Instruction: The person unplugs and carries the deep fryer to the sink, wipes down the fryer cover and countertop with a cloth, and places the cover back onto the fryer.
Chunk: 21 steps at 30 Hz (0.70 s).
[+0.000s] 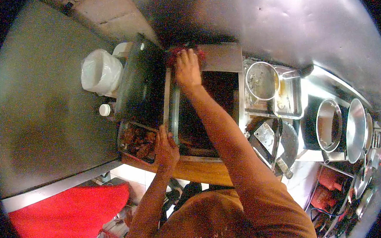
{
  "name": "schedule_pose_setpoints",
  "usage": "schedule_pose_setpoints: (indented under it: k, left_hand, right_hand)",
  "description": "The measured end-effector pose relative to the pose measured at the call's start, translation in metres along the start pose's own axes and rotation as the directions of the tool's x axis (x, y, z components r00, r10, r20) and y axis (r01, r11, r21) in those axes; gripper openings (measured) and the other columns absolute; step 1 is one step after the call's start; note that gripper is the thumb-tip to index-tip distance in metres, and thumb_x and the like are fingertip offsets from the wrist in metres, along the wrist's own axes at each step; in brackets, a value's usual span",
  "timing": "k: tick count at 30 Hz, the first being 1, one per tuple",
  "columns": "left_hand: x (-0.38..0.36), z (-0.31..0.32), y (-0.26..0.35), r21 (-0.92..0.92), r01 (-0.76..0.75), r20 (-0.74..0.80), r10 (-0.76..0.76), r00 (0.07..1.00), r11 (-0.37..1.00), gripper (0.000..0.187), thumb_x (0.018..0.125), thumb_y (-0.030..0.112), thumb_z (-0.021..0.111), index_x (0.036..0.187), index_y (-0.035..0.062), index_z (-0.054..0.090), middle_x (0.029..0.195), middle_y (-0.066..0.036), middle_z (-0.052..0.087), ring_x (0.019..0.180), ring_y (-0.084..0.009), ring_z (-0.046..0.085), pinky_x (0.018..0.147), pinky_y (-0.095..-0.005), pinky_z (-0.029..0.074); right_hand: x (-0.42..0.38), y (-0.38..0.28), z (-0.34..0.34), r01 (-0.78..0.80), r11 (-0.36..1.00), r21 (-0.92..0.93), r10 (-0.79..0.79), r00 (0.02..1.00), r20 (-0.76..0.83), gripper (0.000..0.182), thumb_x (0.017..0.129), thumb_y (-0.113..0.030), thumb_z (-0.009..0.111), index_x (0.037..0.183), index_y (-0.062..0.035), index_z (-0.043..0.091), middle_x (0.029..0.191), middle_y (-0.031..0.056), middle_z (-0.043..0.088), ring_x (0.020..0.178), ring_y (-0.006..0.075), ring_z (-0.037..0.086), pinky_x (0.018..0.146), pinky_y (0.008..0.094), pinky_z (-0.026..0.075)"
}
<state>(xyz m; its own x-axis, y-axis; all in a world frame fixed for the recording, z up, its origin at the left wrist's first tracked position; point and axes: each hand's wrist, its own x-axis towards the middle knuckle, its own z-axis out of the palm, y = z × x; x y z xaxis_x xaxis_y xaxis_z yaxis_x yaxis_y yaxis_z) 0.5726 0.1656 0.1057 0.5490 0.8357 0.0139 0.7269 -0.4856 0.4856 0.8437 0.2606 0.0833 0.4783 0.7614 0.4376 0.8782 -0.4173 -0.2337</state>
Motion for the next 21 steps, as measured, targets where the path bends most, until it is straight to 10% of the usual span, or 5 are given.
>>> schedule_pose_setpoints:
  k: [5, 11, 15, 21]
  left_hand:
    - [0.0, -0.001, -0.002, -0.063, 0.071, 0.061, -0.068, 0.996, 0.995, 0.047, 0.103, 0.015, 0.048, 0.144, -0.0045, 0.039, 0.132, -0.033, 0.052, 0.12, -0.05, 0.054, 0.102, -0.0528, 0.045]
    - [-0.004, 0.007, -0.004, -0.059, -0.002, -0.047, -0.001, 0.999, 0.998, 0.047, 0.1, 0.01, 0.05, 0.144, -0.0044, 0.04, 0.133, -0.033, 0.053, 0.122, -0.0498, 0.053, 0.101, -0.0518, 0.046]
    - [-0.002, 0.004, -0.002, -0.072, 0.042, -0.007, -0.043, 0.999, 0.997, 0.047, 0.1, 0.01, 0.05, 0.144, -0.0056, 0.04, 0.134, -0.033, 0.052, 0.124, -0.0496, 0.052, 0.102, -0.0503, 0.047]
    - [-0.001, 0.008, -0.007, -0.056, -0.032, -0.065, 0.028, 0.997, 0.998, 0.048, 0.1, 0.011, 0.051, 0.142, -0.0088, 0.041, 0.133, -0.033, 0.053, 0.122, -0.0501, 0.054, 0.103, -0.0519, 0.046]
  right_hand:
    - [0.012, -0.015, 0.008, 0.18, 0.959, 0.219, -0.167, 0.983, -0.08, 0.04, 0.092, -0.005, 0.052, 0.132, -0.0016, 0.057, 0.139, 0.0207, 0.055, 0.134, 0.0408, 0.048, 0.117, 0.0474, 0.035]
    - [0.019, -0.024, -0.049, 0.019, 0.691, 0.722, -0.284, 0.926, 0.248, 0.035, 0.087, 0.002, 0.055, 0.119, -0.0066, 0.064, 0.114, 0.0201, 0.068, 0.111, 0.0393, 0.063, 0.096, 0.0457, 0.051]
    - [0.015, -0.01, -0.078, 0.099, 0.789, 0.606, -0.058, 0.994, -0.088, 0.034, 0.084, 0.008, 0.052, 0.111, -0.0045, 0.067, 0.107, 0.0201, 0.068, 0.104, 0.0399, 0.064, 0.092, 0.0451, 0.051]
    - [0.028, 0.032, -0.012, 0.225, 0.938, 0.263, -0.215, 0.974, -0.067, 0.029, 0.097, -0.011, 0.056, 0.125, -0.0037, 0.061, 0.131, 0.0183, 0.06, 0.122, 0.0372, 0.056, 0.105, 0.0464, 0.044]
